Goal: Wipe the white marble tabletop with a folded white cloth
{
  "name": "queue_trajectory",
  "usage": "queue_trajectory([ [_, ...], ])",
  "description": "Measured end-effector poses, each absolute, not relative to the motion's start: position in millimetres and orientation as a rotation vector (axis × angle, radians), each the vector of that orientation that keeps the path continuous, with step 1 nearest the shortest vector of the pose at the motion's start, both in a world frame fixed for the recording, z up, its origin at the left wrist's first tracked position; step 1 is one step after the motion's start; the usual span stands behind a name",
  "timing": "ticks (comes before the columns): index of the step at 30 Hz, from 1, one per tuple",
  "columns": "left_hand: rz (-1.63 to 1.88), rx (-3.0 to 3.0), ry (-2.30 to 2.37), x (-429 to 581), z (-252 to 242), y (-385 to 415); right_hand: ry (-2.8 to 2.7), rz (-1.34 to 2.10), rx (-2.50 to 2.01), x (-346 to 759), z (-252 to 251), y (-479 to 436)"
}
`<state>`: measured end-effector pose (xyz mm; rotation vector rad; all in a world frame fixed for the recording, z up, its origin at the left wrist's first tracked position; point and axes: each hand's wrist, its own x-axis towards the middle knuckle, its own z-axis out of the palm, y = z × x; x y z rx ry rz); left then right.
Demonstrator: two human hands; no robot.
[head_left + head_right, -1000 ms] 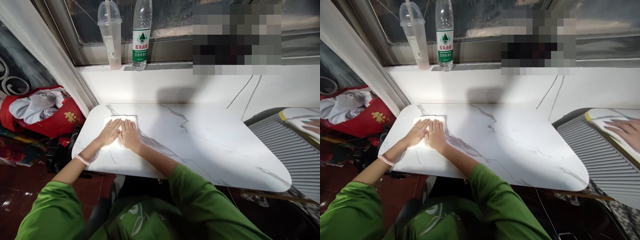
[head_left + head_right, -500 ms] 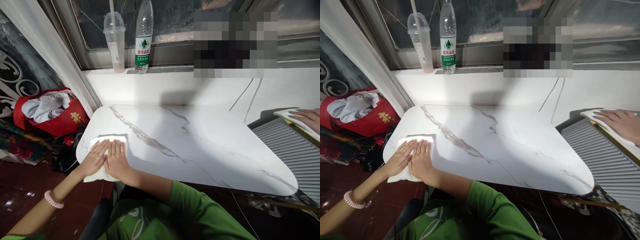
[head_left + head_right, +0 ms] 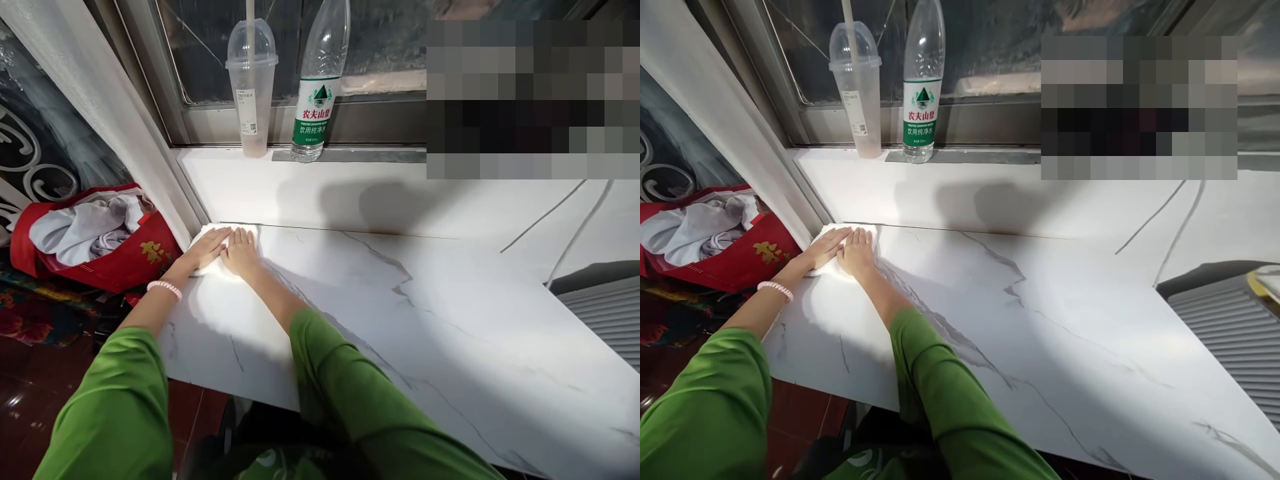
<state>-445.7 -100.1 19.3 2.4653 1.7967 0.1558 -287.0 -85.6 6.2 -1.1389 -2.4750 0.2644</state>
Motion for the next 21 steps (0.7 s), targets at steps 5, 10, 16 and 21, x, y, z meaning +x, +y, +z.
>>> queue_trajectory([
  [5, 0.146, 2.438, 1.844, -439, 20, -86, -2.456, 0.238, -1.152, -284, 4, -70],
  [10, 0.163, 2.439, 1.876, -431, 17, -138, -2.514, 0.226, -1.063, -271, 5, -110],
  [16, 0.196, 2.434, 1.920, -405, 20, -225, -2.578, 0.269, -0.968, -246, 9, -184],
  [21, 0.222, 2.414, 1.934, -379, 23, -284, -2.607, 0.298, -0.931, -220, 11, -237],
])
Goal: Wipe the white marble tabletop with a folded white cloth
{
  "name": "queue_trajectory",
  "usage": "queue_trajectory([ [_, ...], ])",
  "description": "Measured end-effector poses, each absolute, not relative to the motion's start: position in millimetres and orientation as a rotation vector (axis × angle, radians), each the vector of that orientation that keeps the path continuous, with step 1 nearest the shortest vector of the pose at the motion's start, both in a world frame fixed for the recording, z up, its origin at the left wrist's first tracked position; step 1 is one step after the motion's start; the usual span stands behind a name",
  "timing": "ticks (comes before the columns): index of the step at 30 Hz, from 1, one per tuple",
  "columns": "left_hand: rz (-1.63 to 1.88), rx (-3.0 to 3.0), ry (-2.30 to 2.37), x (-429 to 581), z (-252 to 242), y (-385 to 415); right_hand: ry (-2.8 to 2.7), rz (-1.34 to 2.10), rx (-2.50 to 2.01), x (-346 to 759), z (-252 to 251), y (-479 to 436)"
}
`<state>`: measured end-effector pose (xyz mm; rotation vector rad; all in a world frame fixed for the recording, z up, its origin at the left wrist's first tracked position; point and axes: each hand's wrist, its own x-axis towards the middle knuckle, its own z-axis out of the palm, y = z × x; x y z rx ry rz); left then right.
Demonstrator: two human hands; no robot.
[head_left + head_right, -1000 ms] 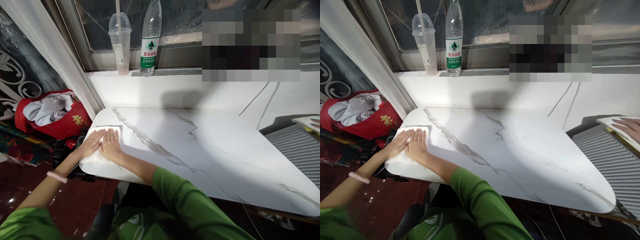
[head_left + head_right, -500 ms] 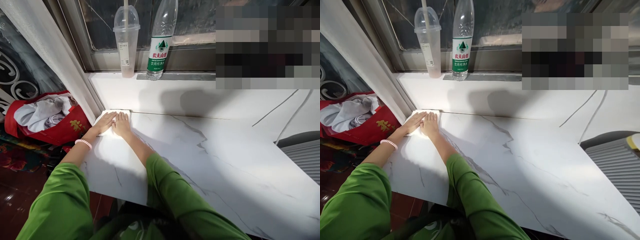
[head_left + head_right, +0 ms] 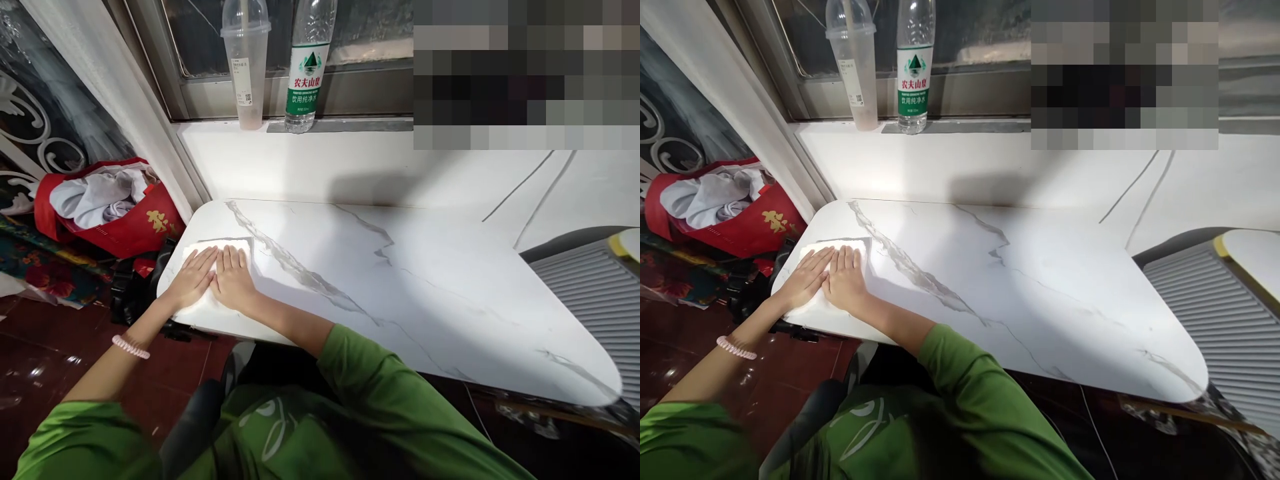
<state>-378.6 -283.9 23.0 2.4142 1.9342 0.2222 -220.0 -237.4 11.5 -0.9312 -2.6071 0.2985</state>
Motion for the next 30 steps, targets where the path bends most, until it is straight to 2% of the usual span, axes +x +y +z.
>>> queue_trajectory([
  [6, 0.223, 2.456, 1.864, -351, 25, -334, -2.584, 0.287, -0.906, -189, 9, -288],
  [10, 0.217, 2.452, 1.821, -351, 27, -340, -2.572, 0.274, -0.897, -184, 9, -298],
  [19, 0.243, 2.402, 1.780, -363, 28, -273, -2.549, 0.311, -1.064, -200, 15, -250],
  [30, 0.217, 2.482, 1.646, -376, 27, -229, -2.516, 0.274, -1.189, -213, 12, -221],
])
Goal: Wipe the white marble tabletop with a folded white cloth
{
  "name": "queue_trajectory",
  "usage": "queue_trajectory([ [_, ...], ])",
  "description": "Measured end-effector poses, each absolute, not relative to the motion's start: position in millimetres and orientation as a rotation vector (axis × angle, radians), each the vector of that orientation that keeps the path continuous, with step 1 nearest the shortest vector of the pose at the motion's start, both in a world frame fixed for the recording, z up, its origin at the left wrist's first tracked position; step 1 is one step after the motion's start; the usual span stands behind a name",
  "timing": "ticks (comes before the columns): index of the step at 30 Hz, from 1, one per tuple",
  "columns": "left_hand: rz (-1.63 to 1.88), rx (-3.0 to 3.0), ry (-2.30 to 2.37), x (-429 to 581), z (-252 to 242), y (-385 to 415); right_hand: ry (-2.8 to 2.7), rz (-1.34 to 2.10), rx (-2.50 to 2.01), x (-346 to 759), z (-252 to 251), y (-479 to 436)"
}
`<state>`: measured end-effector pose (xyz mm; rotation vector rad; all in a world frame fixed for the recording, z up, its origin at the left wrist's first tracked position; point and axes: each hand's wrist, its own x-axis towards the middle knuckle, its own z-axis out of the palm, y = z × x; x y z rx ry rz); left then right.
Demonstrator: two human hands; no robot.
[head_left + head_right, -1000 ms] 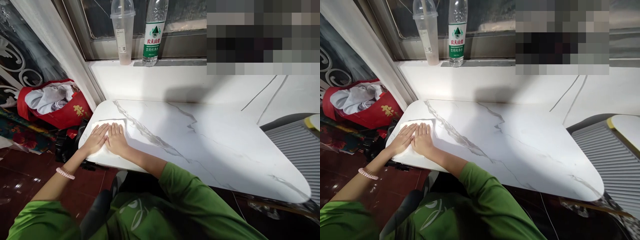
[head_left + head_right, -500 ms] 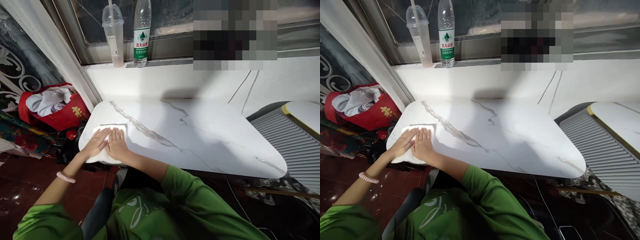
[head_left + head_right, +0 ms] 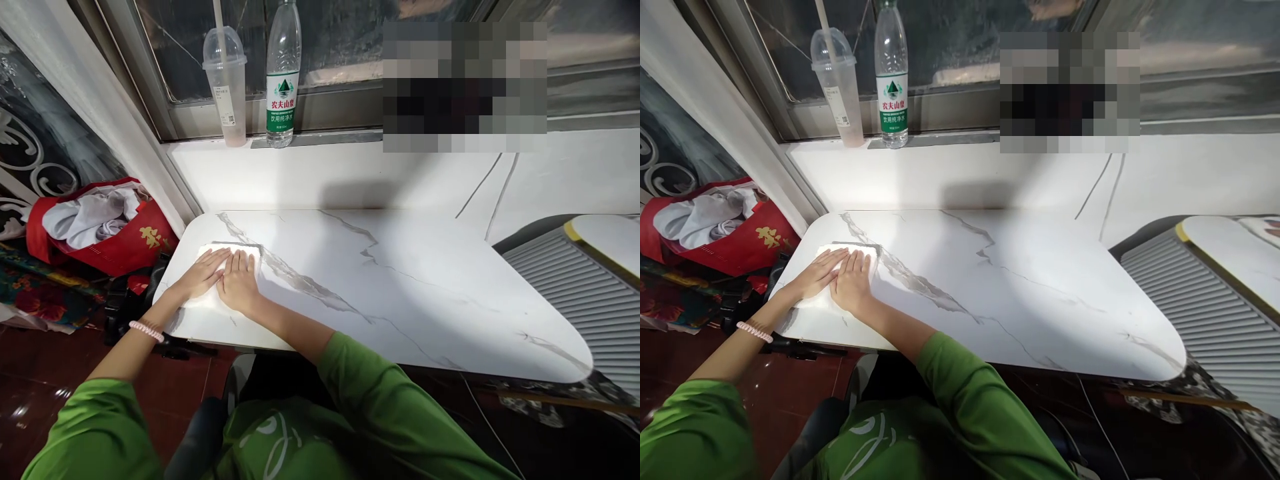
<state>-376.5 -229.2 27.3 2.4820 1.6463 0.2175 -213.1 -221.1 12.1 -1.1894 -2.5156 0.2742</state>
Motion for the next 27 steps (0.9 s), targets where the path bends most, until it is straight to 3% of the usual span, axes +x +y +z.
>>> queue_trajectory([
  [13, 0.150, 2.388, 1.948, -435, 21, -135, -2.579, 0.251, -1.119, -275, 16, -119],
  [27, 0.246, 2.586, 1.827, -257, 15, -289, -2.517, 0.027, -0.927, -97, -12, -256],
])
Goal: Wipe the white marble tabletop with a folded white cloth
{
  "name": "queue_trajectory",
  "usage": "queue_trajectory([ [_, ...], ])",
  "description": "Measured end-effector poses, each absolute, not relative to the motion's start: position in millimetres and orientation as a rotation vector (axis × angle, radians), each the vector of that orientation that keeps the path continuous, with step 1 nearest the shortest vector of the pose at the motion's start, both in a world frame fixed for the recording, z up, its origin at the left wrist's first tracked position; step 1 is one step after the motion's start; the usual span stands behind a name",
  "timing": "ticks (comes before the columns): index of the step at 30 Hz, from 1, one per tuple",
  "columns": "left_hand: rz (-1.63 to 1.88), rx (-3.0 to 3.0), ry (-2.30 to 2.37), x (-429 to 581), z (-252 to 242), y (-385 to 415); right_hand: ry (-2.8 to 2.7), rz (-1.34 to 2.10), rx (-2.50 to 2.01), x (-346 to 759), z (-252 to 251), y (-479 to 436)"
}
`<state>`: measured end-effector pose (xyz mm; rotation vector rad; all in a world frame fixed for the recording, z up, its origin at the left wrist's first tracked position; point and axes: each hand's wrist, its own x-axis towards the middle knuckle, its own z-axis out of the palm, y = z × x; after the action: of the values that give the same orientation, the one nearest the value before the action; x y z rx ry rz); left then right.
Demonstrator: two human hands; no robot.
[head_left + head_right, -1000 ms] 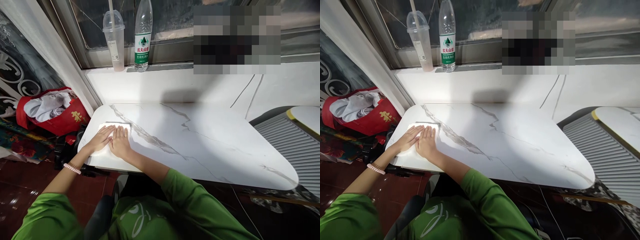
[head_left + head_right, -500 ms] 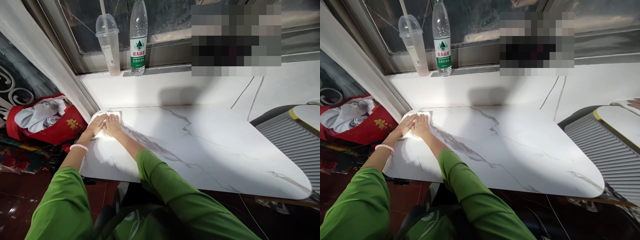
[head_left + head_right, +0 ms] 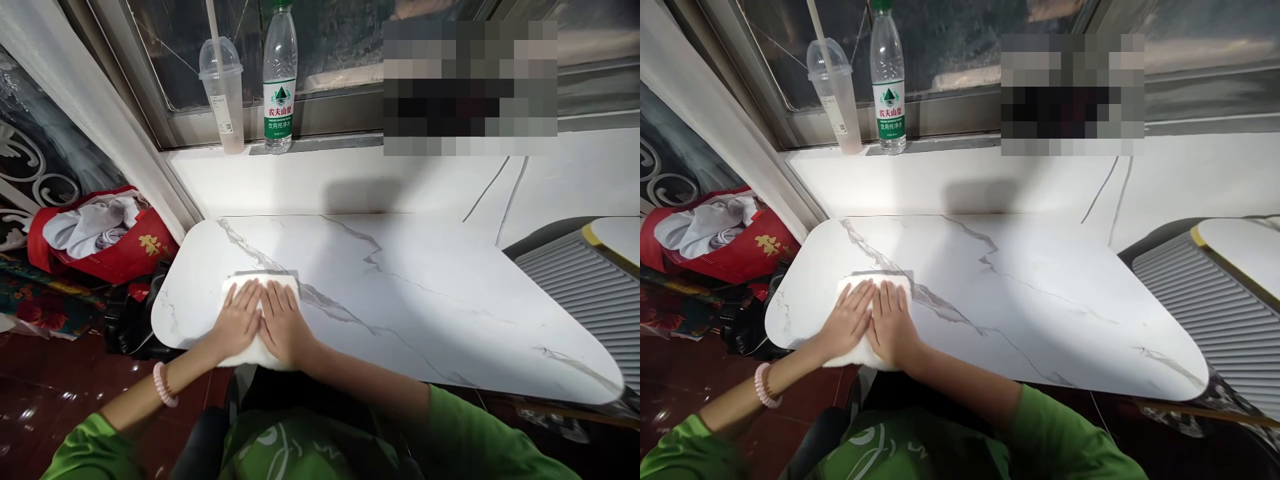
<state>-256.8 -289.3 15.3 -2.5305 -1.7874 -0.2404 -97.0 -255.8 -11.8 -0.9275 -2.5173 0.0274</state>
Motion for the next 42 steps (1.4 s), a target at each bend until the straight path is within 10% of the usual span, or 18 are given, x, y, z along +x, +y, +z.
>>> queue_trajectory([
  [20, -0.212, -2.502, -1.916, -263, 22, -79, -2.469, -0.007, -1.257, -128, -5, -58],
  [35, -0.322, -2.529, -1.748, -179, 7, -282, -2.535, -0.122, -1.014, -25, -14, -255],
  [42, -0.251, -2.604, -1.731, -173, 5, -254, -2.541, -0.017, -1.222, -23, -11, -231],
])
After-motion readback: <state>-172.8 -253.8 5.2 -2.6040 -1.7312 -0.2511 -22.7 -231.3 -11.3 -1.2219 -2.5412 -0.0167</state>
